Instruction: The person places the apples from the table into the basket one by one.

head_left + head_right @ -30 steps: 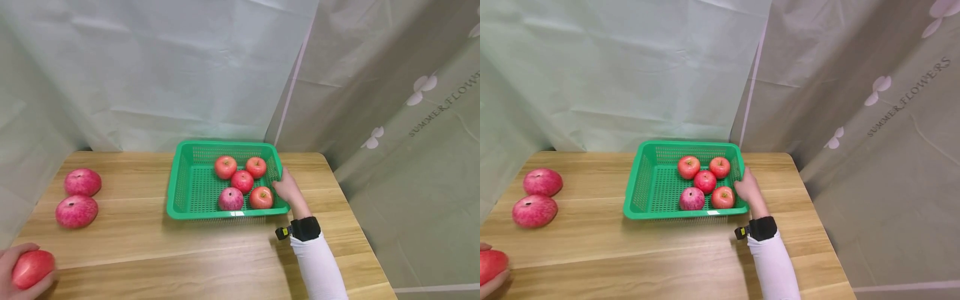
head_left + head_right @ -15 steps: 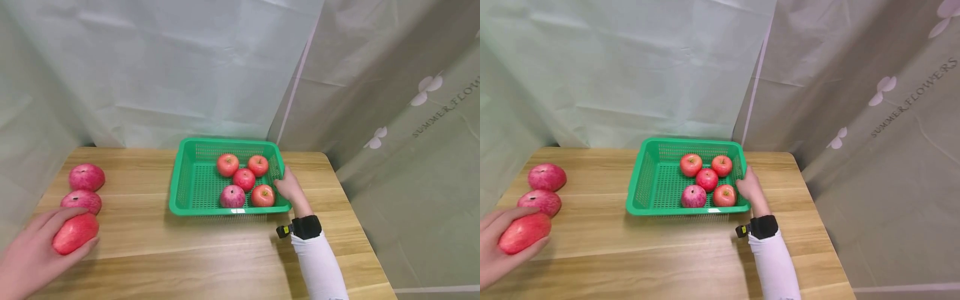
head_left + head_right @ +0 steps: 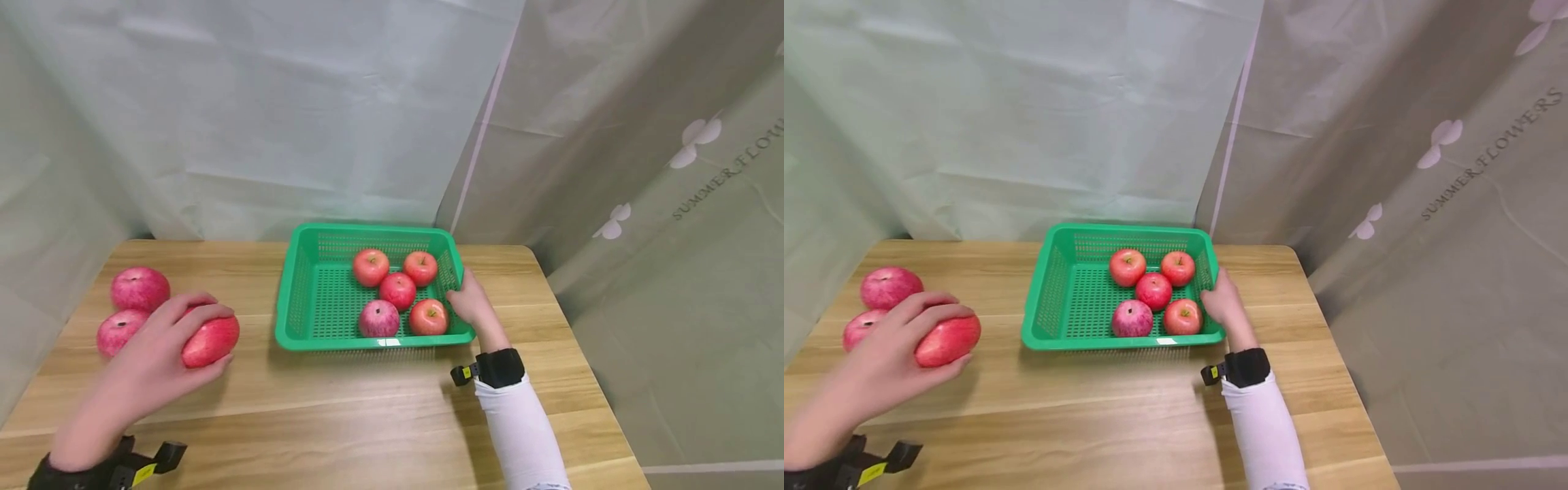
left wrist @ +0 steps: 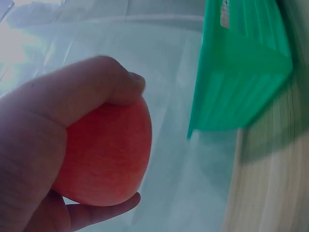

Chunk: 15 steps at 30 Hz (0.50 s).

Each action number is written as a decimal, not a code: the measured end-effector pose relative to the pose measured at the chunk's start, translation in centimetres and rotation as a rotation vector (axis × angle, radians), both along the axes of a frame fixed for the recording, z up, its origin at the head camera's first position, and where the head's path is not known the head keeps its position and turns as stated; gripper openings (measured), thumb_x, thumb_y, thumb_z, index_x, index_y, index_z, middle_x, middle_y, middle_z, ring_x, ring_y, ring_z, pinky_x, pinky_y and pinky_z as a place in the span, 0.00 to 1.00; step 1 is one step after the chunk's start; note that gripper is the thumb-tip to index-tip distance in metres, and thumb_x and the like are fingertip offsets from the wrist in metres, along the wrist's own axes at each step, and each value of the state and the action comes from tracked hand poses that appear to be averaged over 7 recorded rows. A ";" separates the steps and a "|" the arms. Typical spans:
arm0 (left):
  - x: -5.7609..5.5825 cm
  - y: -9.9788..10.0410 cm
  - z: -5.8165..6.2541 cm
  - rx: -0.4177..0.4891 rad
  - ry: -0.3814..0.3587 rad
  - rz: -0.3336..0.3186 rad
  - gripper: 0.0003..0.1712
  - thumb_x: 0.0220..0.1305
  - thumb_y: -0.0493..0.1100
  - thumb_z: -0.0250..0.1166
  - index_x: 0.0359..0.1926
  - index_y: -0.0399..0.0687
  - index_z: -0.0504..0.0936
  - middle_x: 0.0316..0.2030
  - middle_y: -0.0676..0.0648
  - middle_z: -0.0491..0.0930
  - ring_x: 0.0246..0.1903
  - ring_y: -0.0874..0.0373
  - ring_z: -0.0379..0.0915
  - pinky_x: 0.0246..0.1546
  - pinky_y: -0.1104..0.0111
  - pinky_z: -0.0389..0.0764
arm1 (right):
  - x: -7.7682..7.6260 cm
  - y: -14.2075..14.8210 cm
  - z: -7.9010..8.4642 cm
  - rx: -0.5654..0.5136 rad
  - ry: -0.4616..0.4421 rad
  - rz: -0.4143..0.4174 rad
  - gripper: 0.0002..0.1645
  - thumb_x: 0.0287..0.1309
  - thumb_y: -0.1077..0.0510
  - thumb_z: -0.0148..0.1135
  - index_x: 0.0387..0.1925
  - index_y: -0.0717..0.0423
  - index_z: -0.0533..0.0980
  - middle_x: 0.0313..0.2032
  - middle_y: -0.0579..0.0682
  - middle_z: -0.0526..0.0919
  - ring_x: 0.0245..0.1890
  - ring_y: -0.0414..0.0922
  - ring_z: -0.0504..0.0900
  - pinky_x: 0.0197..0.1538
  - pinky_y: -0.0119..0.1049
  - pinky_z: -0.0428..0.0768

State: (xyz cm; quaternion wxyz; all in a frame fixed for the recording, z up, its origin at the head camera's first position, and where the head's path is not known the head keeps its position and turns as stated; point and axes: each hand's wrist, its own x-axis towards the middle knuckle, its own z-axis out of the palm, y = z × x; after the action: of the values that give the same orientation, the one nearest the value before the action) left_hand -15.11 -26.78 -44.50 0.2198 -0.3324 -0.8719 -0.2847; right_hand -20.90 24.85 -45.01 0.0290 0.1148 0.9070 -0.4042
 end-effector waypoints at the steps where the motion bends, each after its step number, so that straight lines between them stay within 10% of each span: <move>1: -0.1 0.6 0.2 -0.011 -0.007 -0.012 0.37 0.38 0.45 0.84 0.55 0.50 0.85 0.56 0.46 0.77 0.52 0.52 0.73 0.46 0.72 0.80 | 0.0 0.0 0.0 -0.001 0.000 0.000 0.38 0.71 0.66 0.54 0.78 0.64 0.56 0.70 0.68 0.70 0.72 0.63 0.69 0.72 0.64 0.69; 6: -0.6 3.8 1.4 -0.040 -0.059 -0.103 0.38 0.43 0.44 0.87 0.59 0.52 0.83 0.59 0.43 0.76 0.54 0.45 0.76 0.40 0.48 0.89 | 0.0 0.1 -0.1 -0.001 -0.001 -0.001 0.38 0.71 0.66 0.54 0.79 0.63 0.57 0.70 0.67 0.71 0.72 0.63 0.69 0.72 0.64 0.69; 15: -3.1 8.7 2.8 -0.104 -0.086 -0.304 0.32 0.54 0.48 0.83 0.60 0.59 0.83 0.57 0.46 0.77 0.50 0.51 0.78 0.40 0.55 0.88 | -0.1 0.0 -0.1 -0.002 0.002 -0.003 0.38 0.71 0.66 0.54 0.79 0.62 0.57 0.71 0.66 0.71 0.72 0.63 0.69 0.71 0.64 0.69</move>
State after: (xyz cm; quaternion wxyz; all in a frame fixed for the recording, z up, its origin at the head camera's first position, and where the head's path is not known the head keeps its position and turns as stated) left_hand -18.22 -18.08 -41.67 0.1189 -0.4590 -0.8337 -0.2831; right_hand -20.97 24.89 -45.09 0.0278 0.1158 0.9064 -0.4054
